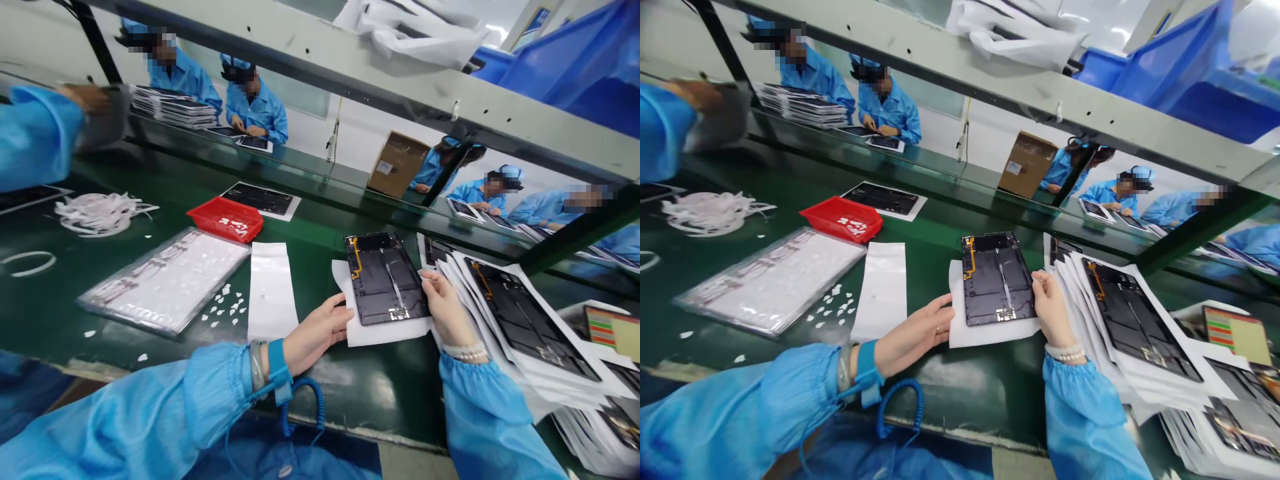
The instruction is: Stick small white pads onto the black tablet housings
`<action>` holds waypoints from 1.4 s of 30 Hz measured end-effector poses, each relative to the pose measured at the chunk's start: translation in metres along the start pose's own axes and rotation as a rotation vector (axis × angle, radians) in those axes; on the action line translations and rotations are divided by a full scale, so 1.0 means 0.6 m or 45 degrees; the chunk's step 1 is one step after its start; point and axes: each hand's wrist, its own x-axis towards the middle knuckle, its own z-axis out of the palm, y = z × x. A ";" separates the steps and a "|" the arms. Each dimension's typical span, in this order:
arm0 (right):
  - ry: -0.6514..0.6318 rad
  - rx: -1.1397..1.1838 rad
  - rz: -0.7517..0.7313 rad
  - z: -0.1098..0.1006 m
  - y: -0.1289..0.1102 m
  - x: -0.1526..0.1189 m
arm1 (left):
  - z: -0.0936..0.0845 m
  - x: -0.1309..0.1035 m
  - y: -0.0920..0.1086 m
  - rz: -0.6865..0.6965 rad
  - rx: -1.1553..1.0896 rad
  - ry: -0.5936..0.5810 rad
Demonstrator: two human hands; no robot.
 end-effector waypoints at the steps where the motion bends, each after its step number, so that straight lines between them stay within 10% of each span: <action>1: 0.004 0.067 0.039 0.007 0.004 -0.005 | -0.001 0.001 -0.002 -0.009 0.001 0.031; 16: -0.137 0.829 0.622 0.026 0.000 -0.100 | -0.026 0.058 0.006 -0.020 0.280 0.344; 28: -0.487 1.081 0.822 0.100 -0.038 -0.230 | -0.076 0.132 0.105 -0.090 0.781 0.334; 32: -0.378 1.056 0.852 0.108 -0.037 -0.235 | -0.074 0.084 0.128 0.160 0.851 0.491; 36: -0.611 0.698 0.815 0.086 -0.013 -0.224 | -0.100 -0.033 0.152 0.488 1.436 0.351; 42: -0.927 0.108 0.400 0.075 -0.026 -0.199 | -0.165 -0.172 0.074 0.408 2.111 0.619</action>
